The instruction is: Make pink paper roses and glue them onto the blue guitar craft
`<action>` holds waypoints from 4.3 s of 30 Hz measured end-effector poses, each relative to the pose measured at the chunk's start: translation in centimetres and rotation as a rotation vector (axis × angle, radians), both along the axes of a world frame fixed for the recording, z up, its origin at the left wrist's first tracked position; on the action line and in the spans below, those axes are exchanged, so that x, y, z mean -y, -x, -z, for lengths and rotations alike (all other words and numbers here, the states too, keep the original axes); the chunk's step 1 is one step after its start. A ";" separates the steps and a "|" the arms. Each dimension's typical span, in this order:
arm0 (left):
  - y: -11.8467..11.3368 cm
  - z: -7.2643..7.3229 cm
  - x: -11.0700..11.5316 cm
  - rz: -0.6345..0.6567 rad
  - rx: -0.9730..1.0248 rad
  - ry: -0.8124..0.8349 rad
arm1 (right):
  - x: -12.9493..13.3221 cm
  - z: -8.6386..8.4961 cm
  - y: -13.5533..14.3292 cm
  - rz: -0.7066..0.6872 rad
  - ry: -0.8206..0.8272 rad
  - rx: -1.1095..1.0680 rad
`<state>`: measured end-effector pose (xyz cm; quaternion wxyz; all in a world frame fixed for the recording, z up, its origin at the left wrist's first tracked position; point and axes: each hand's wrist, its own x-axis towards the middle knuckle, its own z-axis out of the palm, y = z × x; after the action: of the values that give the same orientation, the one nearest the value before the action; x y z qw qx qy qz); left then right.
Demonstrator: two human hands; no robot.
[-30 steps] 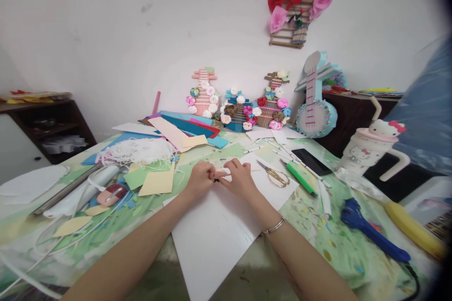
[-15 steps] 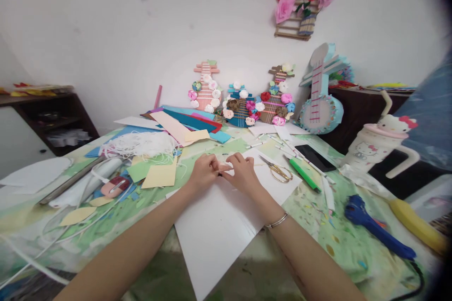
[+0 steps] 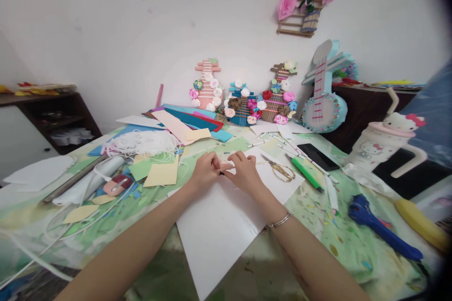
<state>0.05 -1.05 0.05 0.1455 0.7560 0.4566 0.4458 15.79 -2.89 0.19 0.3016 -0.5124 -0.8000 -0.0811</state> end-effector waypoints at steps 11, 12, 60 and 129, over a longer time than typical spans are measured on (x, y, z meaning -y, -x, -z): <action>0.0 0.1 -0.1 -0.001 -0.017 -0.033 | 0.0 0.0 -0.1 -0.025 -0.010 0.004; 0.0 0.1 -0.1 -0.005 -0.019 -0.034 | 0.0 0.0 -0.1 -0.028 -0.014 0.004; 0.1 0.7 -0.4 0.053 -0.016 0.028 | 0.4 -1.0 0.1 0.112 0.230 0.080; -1.0 -0.6 1.1 0.541 0.477 0.561 | -0.3 -2.6 -2.4 -0.393 0.362 -0.486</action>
<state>1.02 -2.20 0.68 0.5570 0.6555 0.2995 0.4127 18.19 -2.55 2.78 0.3974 -0.3981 -0.7895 0.2456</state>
